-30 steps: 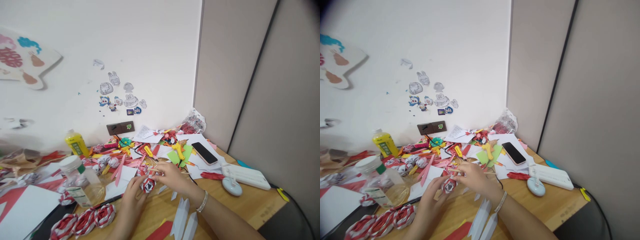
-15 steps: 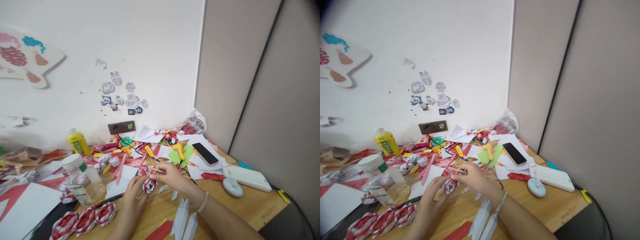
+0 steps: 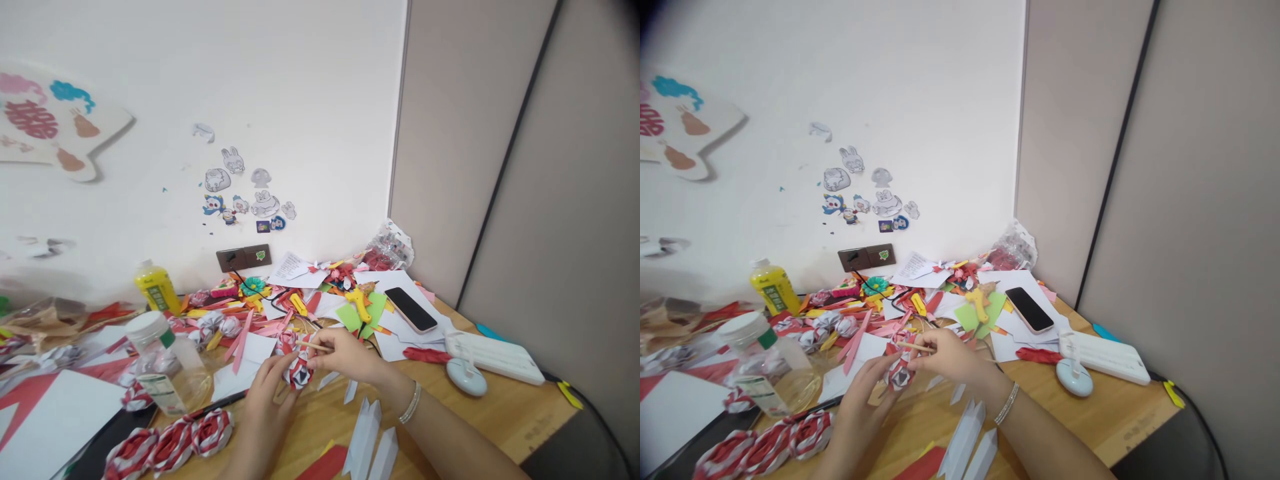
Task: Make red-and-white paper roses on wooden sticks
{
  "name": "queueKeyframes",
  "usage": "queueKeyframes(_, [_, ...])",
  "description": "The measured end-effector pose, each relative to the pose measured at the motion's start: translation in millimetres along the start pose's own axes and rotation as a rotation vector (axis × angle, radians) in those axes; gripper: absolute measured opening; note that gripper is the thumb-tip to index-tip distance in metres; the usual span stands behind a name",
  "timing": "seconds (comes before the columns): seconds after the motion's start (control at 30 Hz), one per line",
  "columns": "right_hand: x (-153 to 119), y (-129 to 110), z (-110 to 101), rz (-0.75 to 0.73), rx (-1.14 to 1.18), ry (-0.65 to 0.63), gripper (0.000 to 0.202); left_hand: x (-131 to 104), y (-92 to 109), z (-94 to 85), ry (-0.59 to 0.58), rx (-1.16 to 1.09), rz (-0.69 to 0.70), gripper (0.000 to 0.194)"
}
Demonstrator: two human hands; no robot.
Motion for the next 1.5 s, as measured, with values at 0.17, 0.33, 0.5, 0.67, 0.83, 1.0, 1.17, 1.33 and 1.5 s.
queueKeyframes(0.17, [2, -3, 1, -0.013, -0.097, 0.071, 0.013, 1, -1, -1.9, 0.0, 0.025, -0.012, 0.03])
queueKeyframes(0.33, [-4, -16, 10, -0.154, -0.583, 0.308, 0.014, 0, -4, -2.3, 0.02, 0.048, -0.021, 0.033])
queueKeyframes(0.5, [-10, -20, 17, -0.191, -0.759, 0.419, 0.01, -3, -7, -1.7, 0.044, 0.091, 0.002, 0.031])
queueKeyframes(0.67, [-11, -18, 17, -0.217, -0.778, 0.481, 0.013, -4, -7, -1.1, 0.023, 0.114, 0.026, 0.034])
queueKeyframes(0.83, [-11, -17, 18, -0.23, -0.851, 0.536, 0.016, -4, -5, -1.2, 0.03, 0.119, 0.022, 0.033])
queueKeyframes(1.0, [-13, -17, 23, -0.327, -0.981, 0.541, 0.022, -5, -9, -0.8, 0.044, 0.129, 0.01, 0.03])
queueKeyframes(1.17, [-12, -12, 31, -0.364, -1.205, 0.542, 0.02, -6, -11, 1.1, 0.024, 0.118, -0.003, 0.031])
queueKeyframes(1.33, [-11, -9, 33, -0.355, -1.309, 0.518, 0.015, -7, -10, 2.4, 0.011, 0.112, -0.017, 0.031])
queueKeyframes(1.5, [-13, -14, 29, -0.32, -1.212, 0.586, 0.01, -7, -8, 1.5, 0.057, 0.129, -0.028, 0.026])
Point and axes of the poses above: each hand's wrist, its own x-axis towards the middle knuckle, its own z-axis out of the palm, y = z × x, the point moved 3 cm from there along x, towards the middle knuckle, and after that the axes turned 14 degrees about -x, right-handed, at the moved point
